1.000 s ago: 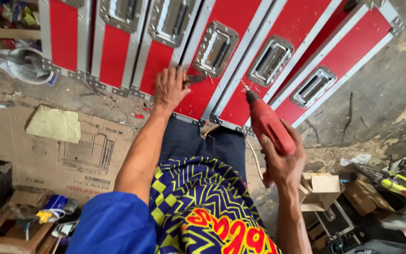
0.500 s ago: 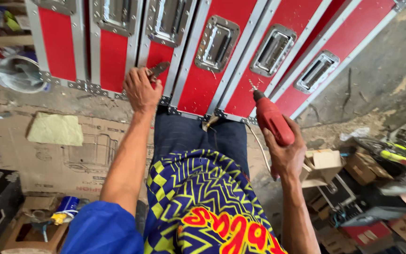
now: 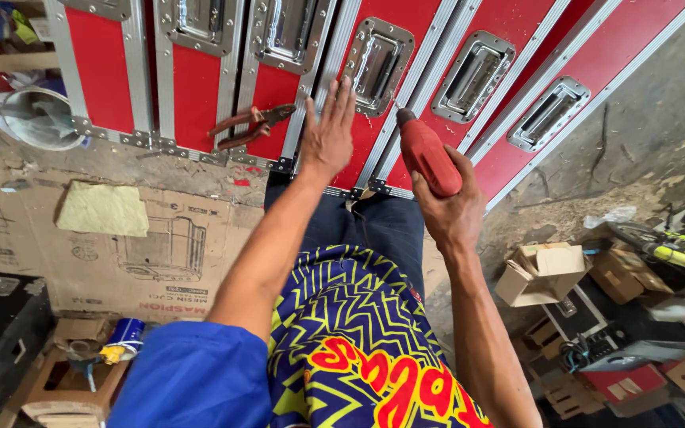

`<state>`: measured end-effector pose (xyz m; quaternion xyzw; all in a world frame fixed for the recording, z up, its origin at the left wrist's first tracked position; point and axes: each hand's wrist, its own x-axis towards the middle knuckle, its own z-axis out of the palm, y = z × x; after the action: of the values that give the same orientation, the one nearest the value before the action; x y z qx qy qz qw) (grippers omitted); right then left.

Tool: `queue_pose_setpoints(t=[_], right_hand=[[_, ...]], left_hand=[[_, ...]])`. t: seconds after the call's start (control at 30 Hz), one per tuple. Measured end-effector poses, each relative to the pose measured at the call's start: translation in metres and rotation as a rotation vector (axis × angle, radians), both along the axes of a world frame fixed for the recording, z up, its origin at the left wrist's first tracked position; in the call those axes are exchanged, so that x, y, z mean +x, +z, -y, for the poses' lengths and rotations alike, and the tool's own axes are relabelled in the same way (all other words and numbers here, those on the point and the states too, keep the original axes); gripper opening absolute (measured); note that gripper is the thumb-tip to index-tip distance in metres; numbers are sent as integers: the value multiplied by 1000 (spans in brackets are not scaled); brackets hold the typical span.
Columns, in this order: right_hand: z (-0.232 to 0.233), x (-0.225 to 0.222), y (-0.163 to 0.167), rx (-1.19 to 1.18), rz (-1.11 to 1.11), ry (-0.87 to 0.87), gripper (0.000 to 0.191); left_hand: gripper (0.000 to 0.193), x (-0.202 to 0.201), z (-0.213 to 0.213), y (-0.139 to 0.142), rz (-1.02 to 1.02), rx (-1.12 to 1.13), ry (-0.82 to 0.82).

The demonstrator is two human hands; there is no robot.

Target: The person uses a drill to secure metal handles onto red flight cases, positioning the handles into slots and drilling fasteners into the case frames.

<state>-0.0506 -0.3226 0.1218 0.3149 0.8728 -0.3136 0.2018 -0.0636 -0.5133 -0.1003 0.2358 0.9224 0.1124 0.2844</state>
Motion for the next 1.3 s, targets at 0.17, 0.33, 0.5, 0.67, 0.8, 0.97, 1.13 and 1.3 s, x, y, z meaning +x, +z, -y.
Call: queue_pose_setpoints(t=[0.17,0.33,0.5,0.67,0.8,0.97,1.13,1.3], right_hand=[[4,-4,-4,2,-43,44,58],[4,-6,-6,17,-4,49,58],[5,-12,-6,9,-53,78,57],[13,-21,-7,74,73,156,60],[20,-24,-16,164,31,403,65],[9,-53,-40,153,30,497,62],[-2,-69,-22,175,85,506,62],[5,-46,31,106,87,340,68]], left_hand=[[82,-7,24,-15,-125,-118,-250],[78,-14,31,-13,-2,-50,-252],[93,-24,34,0,66,-160,-358],[96,-22,34,0,0,-142,-345],[81,-22,33,-4,6,-36,-228],[44,7,17,35,-24,399,411],[50,39,-24,82,642,550,900],[75,23,-76,116,1730,1000,1404]])
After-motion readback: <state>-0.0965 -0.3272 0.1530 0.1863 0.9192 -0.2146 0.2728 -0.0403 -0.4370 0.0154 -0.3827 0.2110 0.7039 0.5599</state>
